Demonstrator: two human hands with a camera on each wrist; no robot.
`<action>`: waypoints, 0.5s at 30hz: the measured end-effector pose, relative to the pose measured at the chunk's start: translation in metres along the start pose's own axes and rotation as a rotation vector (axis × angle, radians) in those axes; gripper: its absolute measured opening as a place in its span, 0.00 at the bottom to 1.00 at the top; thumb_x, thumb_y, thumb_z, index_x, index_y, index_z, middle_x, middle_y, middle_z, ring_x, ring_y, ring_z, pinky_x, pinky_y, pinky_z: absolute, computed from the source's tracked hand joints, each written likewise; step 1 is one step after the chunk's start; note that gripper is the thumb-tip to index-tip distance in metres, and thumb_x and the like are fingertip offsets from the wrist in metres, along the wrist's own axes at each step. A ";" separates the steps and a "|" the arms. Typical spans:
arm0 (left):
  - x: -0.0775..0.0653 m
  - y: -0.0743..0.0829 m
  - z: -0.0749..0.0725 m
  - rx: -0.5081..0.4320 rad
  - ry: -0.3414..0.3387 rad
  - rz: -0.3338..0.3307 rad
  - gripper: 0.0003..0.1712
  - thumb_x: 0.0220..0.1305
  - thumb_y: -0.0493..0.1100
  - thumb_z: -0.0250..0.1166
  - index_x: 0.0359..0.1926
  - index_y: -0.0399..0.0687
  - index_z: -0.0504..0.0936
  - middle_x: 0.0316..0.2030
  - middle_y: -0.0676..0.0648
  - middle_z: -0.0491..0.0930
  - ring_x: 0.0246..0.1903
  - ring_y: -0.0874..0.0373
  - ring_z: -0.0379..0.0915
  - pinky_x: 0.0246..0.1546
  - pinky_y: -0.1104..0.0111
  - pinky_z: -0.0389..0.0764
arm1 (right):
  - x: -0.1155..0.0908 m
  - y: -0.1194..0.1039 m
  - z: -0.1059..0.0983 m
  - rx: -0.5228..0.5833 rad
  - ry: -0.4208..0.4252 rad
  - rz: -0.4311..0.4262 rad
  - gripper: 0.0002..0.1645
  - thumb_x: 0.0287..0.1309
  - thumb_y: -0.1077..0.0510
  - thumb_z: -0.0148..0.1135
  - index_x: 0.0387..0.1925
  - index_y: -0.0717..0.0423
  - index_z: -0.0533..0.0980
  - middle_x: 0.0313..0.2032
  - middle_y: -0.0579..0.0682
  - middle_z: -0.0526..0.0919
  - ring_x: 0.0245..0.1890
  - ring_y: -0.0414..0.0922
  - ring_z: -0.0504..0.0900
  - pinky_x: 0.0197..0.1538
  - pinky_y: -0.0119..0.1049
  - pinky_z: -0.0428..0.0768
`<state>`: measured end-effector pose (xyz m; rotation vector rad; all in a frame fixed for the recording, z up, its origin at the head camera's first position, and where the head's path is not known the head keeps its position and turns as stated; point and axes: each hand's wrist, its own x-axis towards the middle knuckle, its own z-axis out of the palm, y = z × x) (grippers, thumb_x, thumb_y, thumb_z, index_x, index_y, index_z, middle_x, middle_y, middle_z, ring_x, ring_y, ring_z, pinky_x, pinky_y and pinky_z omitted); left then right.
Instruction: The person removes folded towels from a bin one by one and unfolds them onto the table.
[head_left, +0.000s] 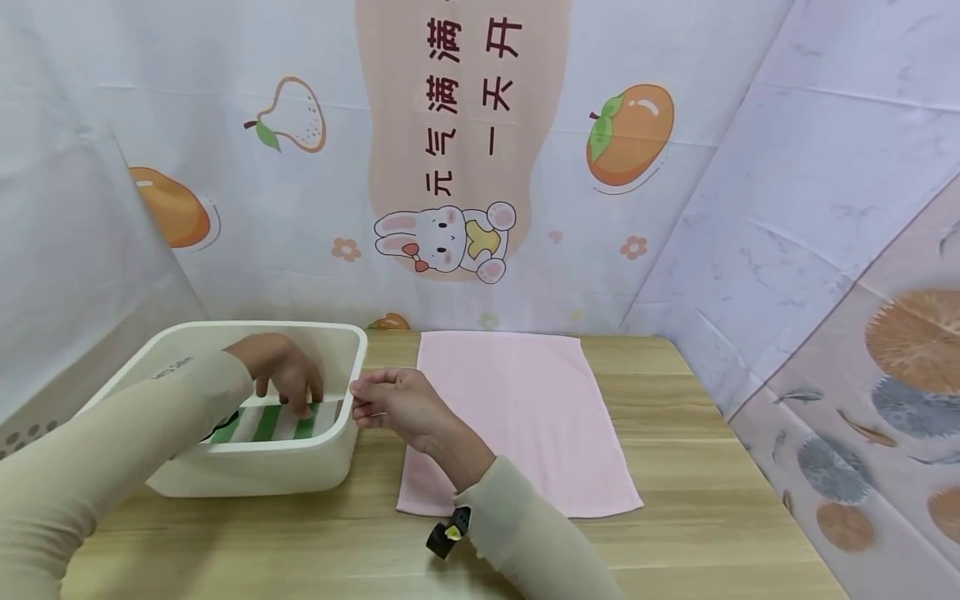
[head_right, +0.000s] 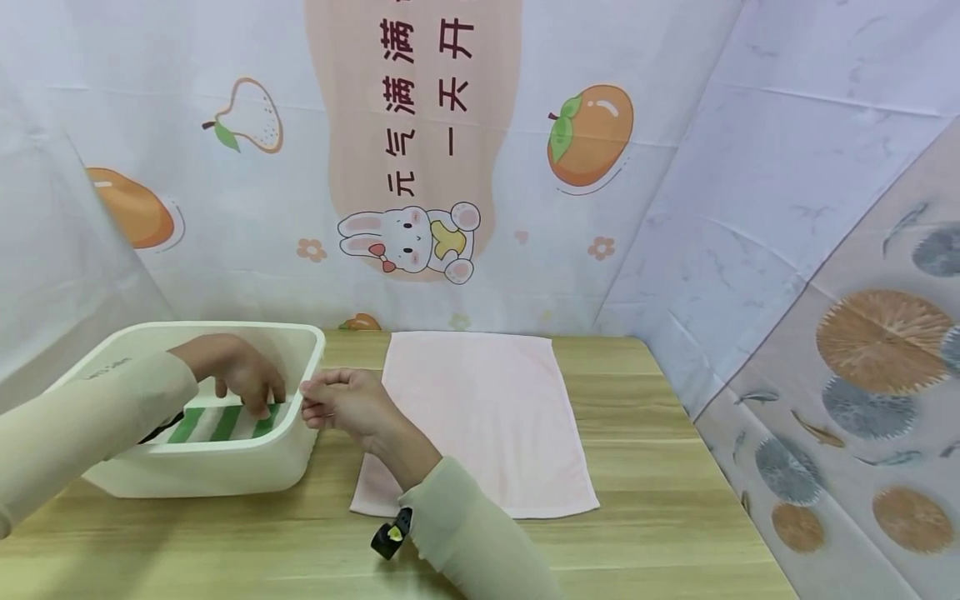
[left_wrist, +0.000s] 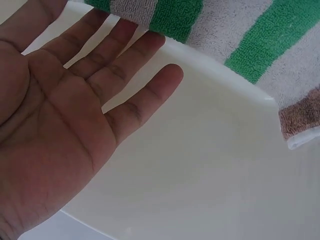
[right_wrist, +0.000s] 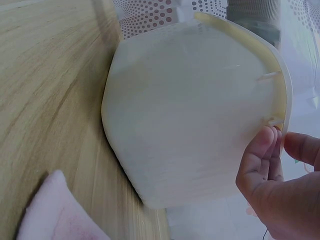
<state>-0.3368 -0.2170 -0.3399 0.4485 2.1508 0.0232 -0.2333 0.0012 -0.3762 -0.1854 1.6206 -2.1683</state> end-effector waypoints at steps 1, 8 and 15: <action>0.000 0.000 0.000 0.003 0.003 0.001 0.26 0.67 0.46 0.69 0.64 0.45 0.78 0.53 0.44 0.79 0.51 0.45 0.77 0.50 0.39 0.81 | 0.000 0.000 0.000 -0.001 -0.002 0.000 0.03 0.66 0.64 0.66 0.40 0.61 0.81 0.30 0.52 0.84 0.28 0.42 0.83 0.34 0.31 0.84; -0.001 0.000 0.002 0.020 0.017 0.003 0.20 0.66 0.44 0.70 0.57 0.47 0.79 0.47 0.46 0.78 0.49 0.47 0.77 0.48 0.41 0.82 | 0.000 -0.001 0.000 -0.005 -0.004 0.003 0.03 0.66 0.64 0.66 0.40 0.61 0.81 0.30 0.52 0.84 0.29 0.43 0.82 0.35 0.31 0.85; 0.000 -0.001 0.004 0.008 0.017 -0.004 0.20 0.65 0.43 0.71 0.55 0.47 0.79 0.49 0.47 0.78 0.51 0.47 0.75 0.47 0.41 0.83 | 0.000 0.000 0.001 -0.013 -0.001 -0.005 0.04 0.66 0.64 0.66 0.40 0.61 0.81 0.30 0.52 0.84 0.28 0.43 0.82 0.35 0.32 0.85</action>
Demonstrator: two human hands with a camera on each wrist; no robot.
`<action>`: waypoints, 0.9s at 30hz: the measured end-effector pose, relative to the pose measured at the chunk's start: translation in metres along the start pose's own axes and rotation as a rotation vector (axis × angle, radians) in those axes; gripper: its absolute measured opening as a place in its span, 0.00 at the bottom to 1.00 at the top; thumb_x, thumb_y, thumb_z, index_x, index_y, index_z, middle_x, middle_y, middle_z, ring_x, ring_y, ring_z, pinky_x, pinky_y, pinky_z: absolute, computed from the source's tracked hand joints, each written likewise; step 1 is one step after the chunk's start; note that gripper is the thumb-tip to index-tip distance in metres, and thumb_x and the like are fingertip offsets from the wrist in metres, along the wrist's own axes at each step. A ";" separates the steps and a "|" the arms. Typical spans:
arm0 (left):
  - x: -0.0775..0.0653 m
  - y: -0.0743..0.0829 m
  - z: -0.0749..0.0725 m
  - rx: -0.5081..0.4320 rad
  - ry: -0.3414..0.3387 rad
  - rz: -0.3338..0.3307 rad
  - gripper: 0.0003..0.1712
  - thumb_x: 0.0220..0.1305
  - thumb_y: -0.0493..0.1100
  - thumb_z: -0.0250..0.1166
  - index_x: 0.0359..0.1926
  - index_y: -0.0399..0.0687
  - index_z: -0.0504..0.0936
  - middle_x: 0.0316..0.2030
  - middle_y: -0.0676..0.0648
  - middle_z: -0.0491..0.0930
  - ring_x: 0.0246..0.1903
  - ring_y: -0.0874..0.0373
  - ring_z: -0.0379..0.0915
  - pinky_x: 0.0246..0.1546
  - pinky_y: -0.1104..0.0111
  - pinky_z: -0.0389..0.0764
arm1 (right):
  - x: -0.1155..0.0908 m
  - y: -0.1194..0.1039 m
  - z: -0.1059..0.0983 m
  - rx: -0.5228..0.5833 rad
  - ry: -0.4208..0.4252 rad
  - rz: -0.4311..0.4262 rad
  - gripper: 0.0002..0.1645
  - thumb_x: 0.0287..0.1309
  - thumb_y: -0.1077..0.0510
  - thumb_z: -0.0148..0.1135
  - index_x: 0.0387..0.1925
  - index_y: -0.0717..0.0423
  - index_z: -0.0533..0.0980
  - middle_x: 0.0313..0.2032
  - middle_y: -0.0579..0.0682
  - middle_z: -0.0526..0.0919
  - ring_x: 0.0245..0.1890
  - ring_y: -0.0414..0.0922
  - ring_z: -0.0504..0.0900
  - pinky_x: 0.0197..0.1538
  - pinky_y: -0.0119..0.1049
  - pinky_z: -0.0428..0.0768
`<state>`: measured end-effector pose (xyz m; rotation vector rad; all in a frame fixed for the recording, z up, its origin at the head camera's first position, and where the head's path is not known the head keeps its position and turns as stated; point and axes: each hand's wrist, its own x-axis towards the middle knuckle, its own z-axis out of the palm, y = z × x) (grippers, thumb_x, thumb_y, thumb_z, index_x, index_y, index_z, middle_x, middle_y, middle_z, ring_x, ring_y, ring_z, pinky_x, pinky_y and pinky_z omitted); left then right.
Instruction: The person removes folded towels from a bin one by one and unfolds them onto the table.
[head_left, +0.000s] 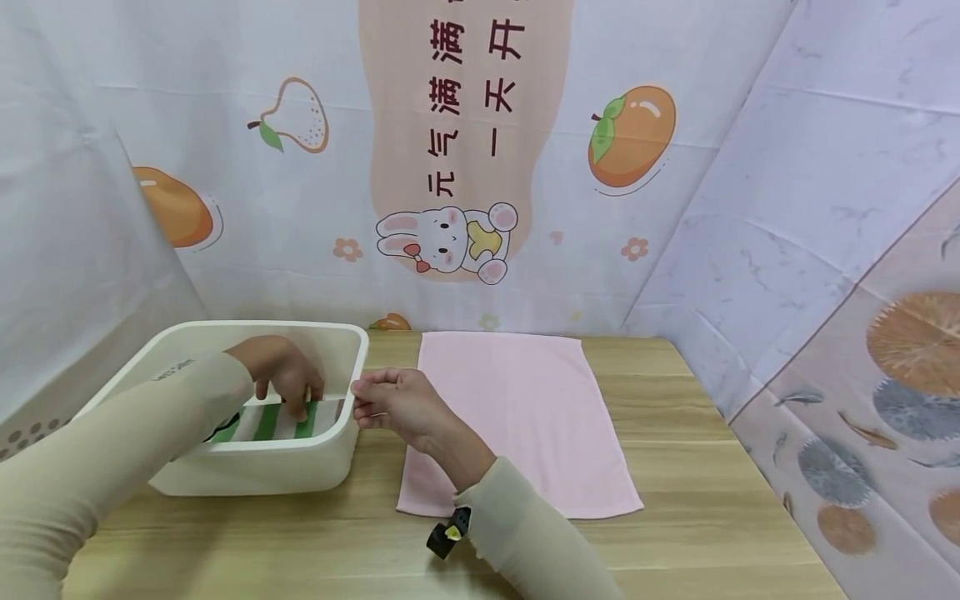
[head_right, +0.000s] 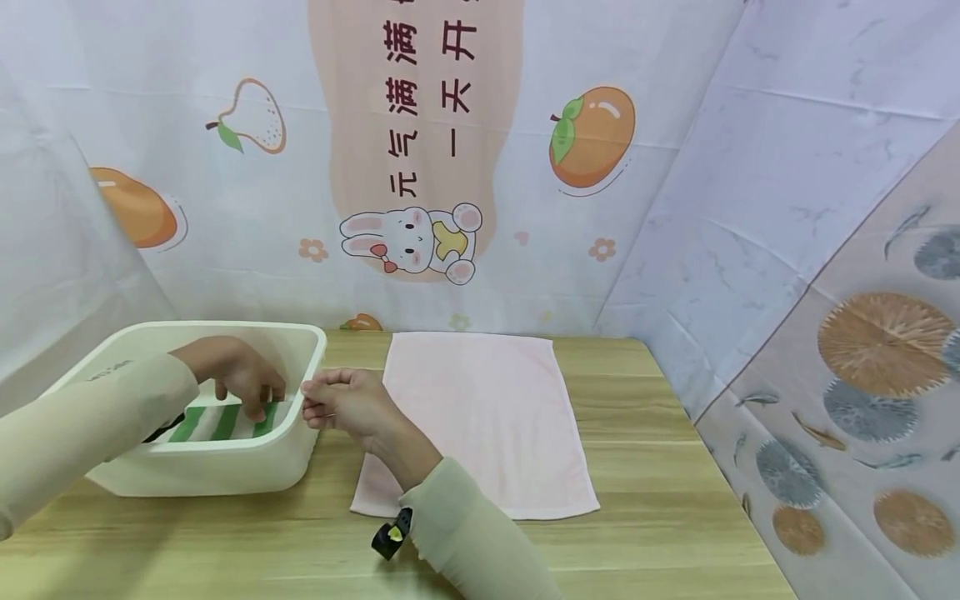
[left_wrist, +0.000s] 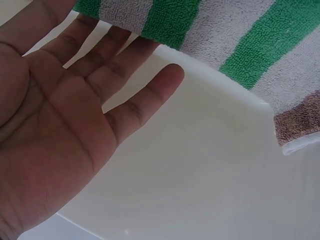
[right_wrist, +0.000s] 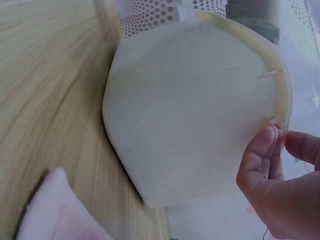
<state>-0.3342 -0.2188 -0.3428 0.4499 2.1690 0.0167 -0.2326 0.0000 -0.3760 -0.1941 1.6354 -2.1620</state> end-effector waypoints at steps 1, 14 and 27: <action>0.000 0.000 0.000 0.000 0.000 -0.003 0.20 0.64 0.42 0.71 0.56 0.46 0.79 0.49 0.46 0.78 0.51 0.47 0.74 0.47 0.41 0.83 | 0.000 0.000 0.000 0.000 -0.001 -0.001 0.03 0.66 0.64 0.66 0.40 0.61 0.81 0.29 0.52 0.84 0.28 0.42 0.82 0.35 0.32 0.85; 0.003 0.000 0.002 -0.070 -0.049 -0.046 0.22 0.62 0.42 0.73 0.56 0.44 0.81 0.51 0.43 0.81 0.51 0.45 0.77 0.50 0.40 0.82 | -0.001 0.000 -0.001 0.004 -0.021 -0.006 0.02 0.66 0.65 0.65 0.39 0.61 0.81 0.30 0.52 0.83 0.28 0.42 0.82 0.34 0.31 0.84; 0.002 -0.004 0.003 -0.256 -0.123 -0.050 0.29 0.56 0.41 0.73 0.57 0.42 0.75 0.52 0.44 0.78 0.54 0.45 0.74 0.61 0.41 0.72 | -0.002 -0.001 0.000 0.011 -0.021 -0.009 0.02 0.66 0.64 0.65 0.39 0.61 0.80 0.29 0.51 0.83 0.27 0.42 0.82 0.34 0.32 0.84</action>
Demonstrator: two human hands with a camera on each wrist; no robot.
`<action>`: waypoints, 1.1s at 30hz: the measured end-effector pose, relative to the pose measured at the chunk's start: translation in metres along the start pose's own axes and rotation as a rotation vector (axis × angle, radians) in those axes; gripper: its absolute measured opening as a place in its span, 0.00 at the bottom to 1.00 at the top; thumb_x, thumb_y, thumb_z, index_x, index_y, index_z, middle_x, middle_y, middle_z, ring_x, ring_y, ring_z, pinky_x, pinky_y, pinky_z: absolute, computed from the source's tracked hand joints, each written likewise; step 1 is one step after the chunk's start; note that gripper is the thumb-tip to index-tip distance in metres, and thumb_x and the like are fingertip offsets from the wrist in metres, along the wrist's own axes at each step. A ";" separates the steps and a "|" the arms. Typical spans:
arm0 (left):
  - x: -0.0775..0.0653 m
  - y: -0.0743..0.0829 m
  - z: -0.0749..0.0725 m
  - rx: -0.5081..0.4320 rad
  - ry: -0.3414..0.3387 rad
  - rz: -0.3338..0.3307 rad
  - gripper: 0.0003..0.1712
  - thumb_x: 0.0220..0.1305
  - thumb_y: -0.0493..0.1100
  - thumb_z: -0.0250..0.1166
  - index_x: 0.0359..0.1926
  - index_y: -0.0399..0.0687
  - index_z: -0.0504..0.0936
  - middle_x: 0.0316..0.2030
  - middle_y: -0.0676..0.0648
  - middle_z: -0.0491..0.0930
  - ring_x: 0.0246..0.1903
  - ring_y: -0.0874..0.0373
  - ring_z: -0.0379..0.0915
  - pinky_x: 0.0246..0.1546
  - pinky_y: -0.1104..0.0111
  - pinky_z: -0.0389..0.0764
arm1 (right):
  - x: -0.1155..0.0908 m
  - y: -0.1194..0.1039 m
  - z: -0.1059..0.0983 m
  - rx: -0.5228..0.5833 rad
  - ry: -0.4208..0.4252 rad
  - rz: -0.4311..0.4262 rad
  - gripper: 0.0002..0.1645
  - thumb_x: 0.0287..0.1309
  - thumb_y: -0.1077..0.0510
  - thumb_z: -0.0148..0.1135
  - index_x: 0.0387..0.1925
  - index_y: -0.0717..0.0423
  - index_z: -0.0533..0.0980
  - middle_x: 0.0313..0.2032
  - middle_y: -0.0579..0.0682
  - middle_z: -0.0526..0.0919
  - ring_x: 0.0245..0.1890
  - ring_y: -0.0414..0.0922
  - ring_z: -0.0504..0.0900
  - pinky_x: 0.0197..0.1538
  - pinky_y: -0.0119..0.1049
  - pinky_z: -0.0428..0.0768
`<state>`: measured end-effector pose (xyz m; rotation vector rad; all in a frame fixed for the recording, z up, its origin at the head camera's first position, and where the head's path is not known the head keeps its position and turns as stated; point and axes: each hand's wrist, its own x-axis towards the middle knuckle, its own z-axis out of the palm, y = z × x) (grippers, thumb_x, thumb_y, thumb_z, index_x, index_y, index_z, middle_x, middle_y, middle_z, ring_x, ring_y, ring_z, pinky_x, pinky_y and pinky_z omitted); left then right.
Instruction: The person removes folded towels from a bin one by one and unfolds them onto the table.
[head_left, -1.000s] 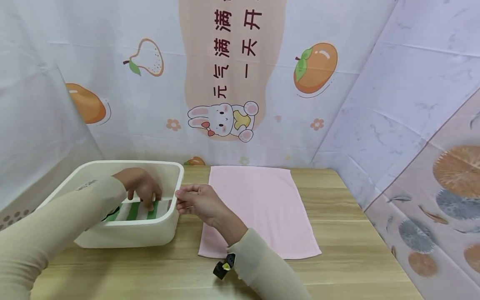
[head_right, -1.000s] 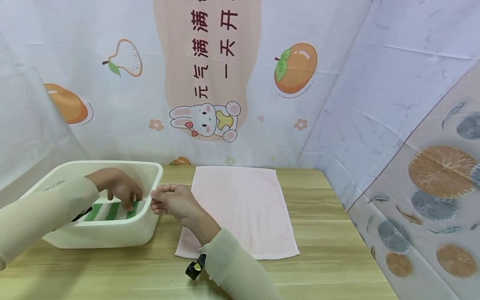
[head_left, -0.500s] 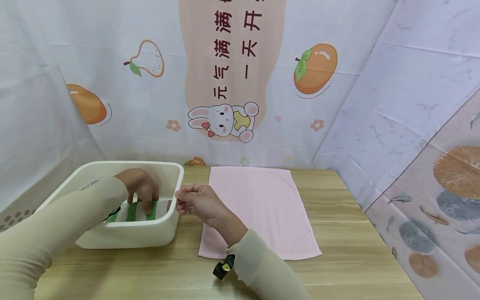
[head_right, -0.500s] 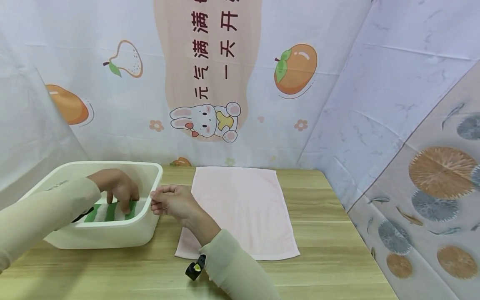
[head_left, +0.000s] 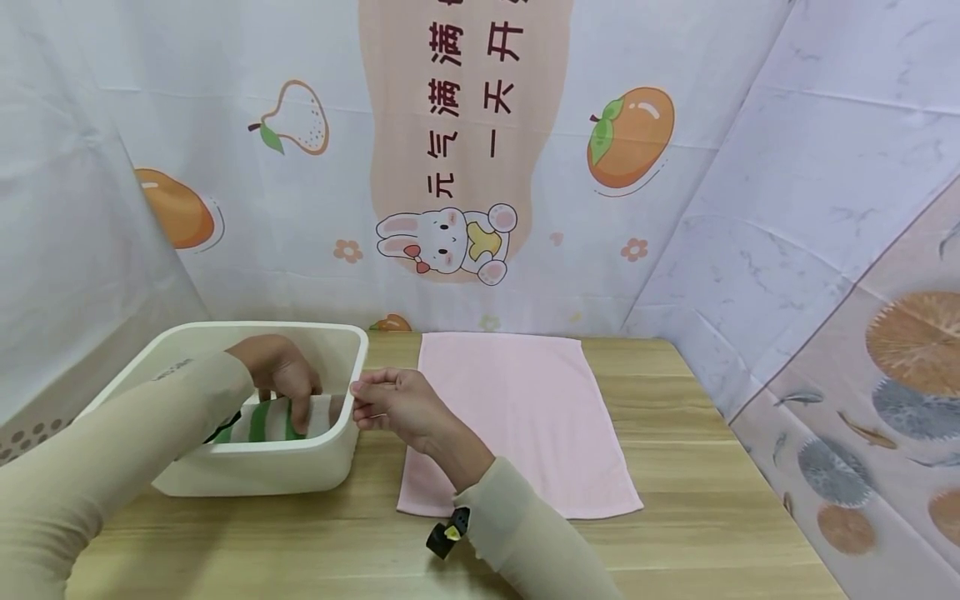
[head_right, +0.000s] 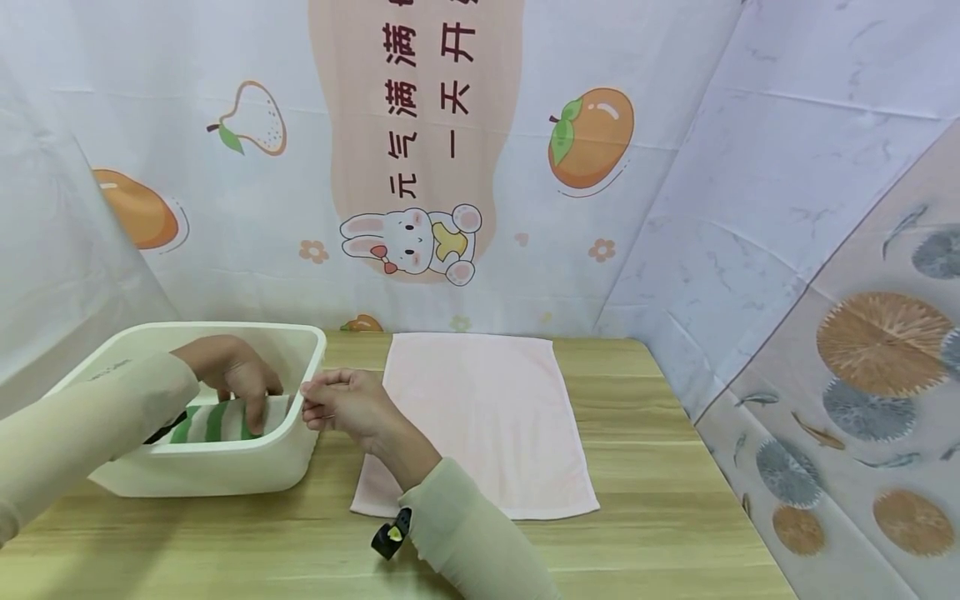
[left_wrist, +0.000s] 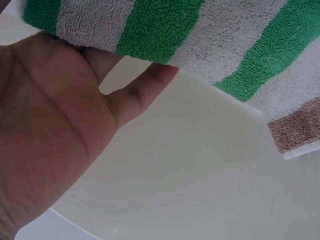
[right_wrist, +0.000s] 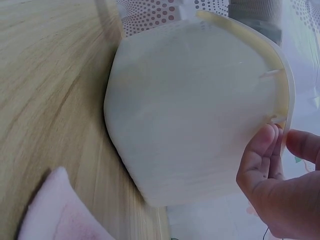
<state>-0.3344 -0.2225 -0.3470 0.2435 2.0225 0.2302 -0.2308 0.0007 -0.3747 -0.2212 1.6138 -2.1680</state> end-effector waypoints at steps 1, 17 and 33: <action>-0.001 0.000 0.000 -0.007 0.007 0.011 0.29 0.55 0.40 0.73 0.57 0.42 0.74 0.52 0.44 0.77 0.54 0.45 0.74 0.61 0.42 0.72 | 0.000 0.000 0.000 -0.004 -0.001 0.002 0.02 0.66 0.64 0.65 0.39 0.60 0.80 0.29 0.51 0.83 0.27 0.42 0.82 0.34 0.32 0.84; -0.017 0.001 -0.010 0.023 0.040 0.208 0.11 0.57 0.36 0.72 0.38 0.45 0.78 0.35 0.51 0.76 0.37 0.59 0.71 0.39 0.69 0.75 | -0.001 -0.001 -0.001 0.004 -0.012 0.003 0.03 0.67 0.65 0.65 0.40 0.61 0.80 0.29 0.52 0.83 0.27 0.42 0.82 0.34 0.31 0.85; -0.062 0.002 -0.017 0.008 0.147 0.373 0.11 0.61 0.39 0.73 0.38 0.43 0.78 0.26 0.53 0.70 0.27 0.61 0.64 0.25 0.73 0.65 | 0.000 0.001 -0.001 0.002 -0.029 -0.011 0.04 0.68 0.64 0.64 0.43 0.60 0.79 0.29 0.52 0.83 0.27 0.41 0.82 0.33 0.31 0.84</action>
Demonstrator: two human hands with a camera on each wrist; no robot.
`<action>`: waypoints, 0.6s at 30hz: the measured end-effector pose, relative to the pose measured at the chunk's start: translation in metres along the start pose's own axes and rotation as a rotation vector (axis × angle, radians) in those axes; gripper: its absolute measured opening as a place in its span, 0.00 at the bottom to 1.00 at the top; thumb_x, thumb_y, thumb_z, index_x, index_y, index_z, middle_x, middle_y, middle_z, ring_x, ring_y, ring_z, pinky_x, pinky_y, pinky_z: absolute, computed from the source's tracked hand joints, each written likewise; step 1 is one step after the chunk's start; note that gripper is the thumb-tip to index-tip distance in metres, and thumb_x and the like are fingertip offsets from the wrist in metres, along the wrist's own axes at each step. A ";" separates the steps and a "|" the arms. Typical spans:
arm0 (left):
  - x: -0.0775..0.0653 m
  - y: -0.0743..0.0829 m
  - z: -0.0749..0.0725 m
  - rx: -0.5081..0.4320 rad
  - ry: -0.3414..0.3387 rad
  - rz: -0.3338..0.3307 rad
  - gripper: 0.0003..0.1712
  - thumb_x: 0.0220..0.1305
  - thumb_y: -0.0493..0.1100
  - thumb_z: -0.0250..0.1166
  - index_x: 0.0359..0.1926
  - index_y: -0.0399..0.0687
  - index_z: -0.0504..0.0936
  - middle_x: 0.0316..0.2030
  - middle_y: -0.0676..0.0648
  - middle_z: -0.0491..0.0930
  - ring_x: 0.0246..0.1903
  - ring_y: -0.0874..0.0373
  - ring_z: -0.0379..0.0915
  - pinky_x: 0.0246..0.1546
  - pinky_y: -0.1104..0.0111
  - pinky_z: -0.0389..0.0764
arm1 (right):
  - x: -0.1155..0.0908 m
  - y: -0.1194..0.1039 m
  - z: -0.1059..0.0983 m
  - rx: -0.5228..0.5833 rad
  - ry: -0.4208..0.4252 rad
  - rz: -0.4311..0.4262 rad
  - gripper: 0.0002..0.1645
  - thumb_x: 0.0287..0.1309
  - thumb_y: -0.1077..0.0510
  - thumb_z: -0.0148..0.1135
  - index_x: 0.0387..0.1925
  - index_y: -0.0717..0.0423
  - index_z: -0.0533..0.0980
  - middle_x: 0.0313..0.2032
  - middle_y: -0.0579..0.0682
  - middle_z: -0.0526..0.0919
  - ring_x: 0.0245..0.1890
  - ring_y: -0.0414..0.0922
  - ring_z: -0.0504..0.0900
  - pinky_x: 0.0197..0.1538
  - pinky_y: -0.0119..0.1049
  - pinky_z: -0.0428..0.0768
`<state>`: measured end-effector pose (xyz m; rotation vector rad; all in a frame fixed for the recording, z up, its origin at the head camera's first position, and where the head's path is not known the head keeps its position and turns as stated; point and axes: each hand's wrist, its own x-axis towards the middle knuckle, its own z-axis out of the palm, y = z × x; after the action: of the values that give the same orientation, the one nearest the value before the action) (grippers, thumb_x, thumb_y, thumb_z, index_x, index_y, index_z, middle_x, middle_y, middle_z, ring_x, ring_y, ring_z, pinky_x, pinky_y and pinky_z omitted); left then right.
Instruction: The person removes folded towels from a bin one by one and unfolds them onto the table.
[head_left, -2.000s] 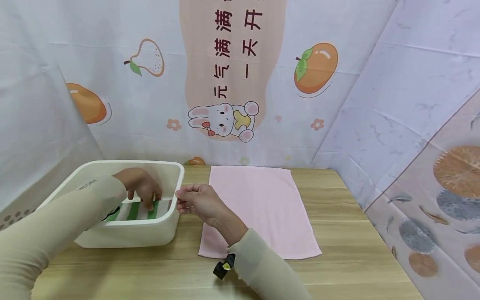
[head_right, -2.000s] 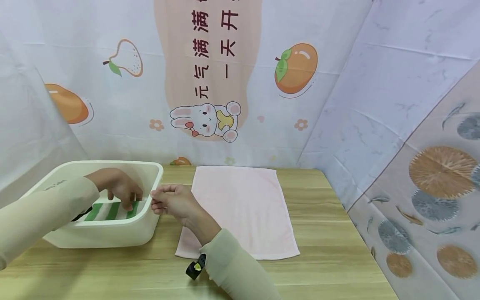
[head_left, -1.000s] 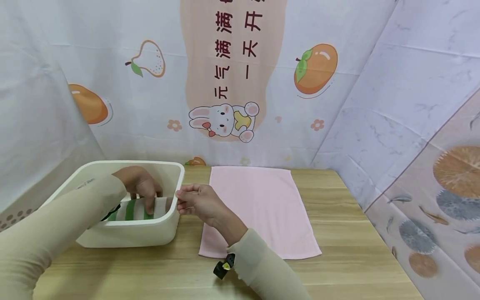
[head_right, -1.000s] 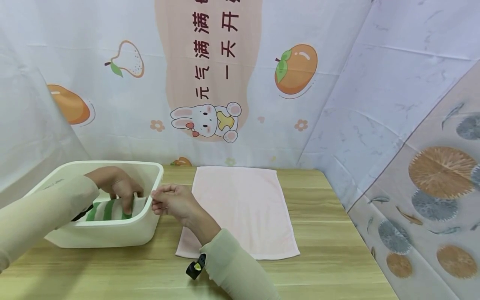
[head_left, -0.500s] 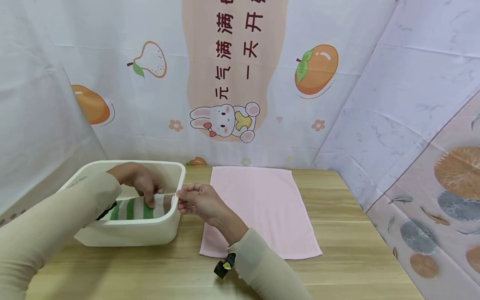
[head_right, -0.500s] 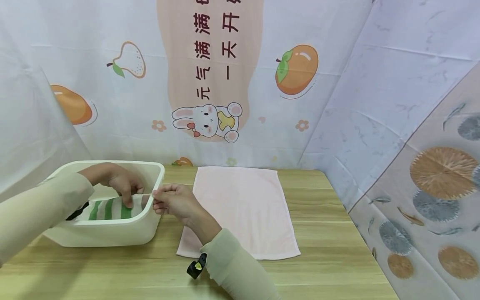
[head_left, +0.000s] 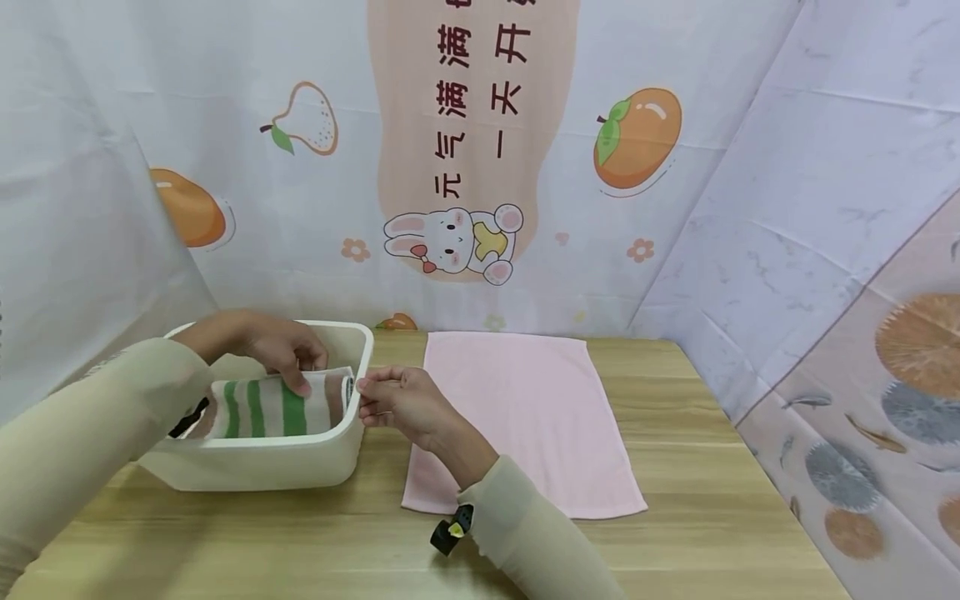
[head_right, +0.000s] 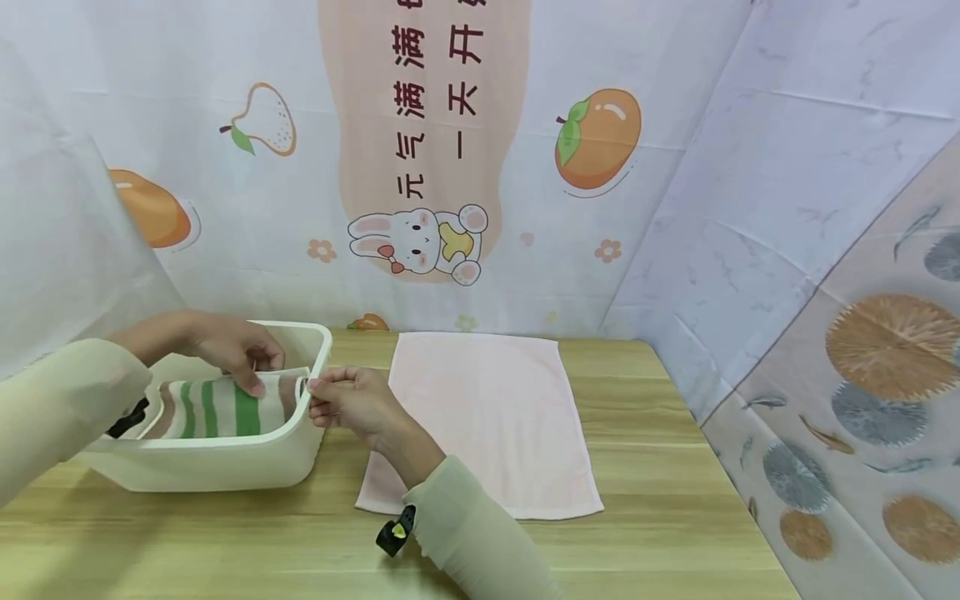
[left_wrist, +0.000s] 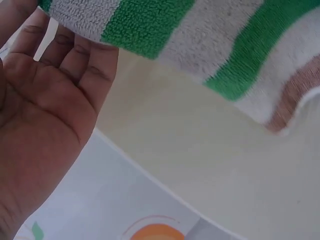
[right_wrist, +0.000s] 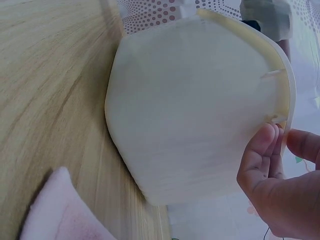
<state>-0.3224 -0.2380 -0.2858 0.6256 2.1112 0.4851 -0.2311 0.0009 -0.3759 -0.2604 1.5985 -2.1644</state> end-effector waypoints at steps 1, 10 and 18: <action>-0.004 0.001 -0.001 0.001 0.003 -0.002 0.11 0.62 0.40 0.73 0.39 0.44 0.77 0.27 0.53 0.71 0.28 0.61 0.66 0.26 0.73 0.66 | 0.000 0.000 0.000 -0.001 0.000 -0.001 0.04 0.69 0.64 0.64 0.43 0.60 0.78 0.30 0.52 0.83 0.27 0.41 0.82 0.33 0.31 0.84; -0.034 0.006 -0.014 -0.057 0.047 -0.003 0.11 0.66 0.39 0.69 0.43 0.40 0.77 0.34 0.49 0.76 0.35 0.58 0.73 0.31 0.70 0.77 | -0.001 0.000 0.000 -0.011 0.007 -0.004 0.05 0.68 0.63 0.64 0.43 0.61 0.79 0.30 0.52 0.83 0.28 0.42 0.83 0.35 0.32 0.85; -0.061 0.016 -0.024 -0.065 0.110 0.041 0.11 0.68 0.40 0.68 0.45 0.37 0.77 0.34 0.47 0.76 0.35 0.58 0.74 0.34 0.70 0.79 | -0.005 -0.001 0.002 -0.006 -0.002 -0.001 0.05 0.68 0.64 0.64 0.44 0.61 0.78 0.30 0.52 0.83 0.28 0.42 0.82 0.35 0.32 0.85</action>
<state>-0.3077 -0.2638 -0.2256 0.6175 2.1800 0.6215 -0.2259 0.0014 -0.3734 -0.2656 1.6041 -2.1601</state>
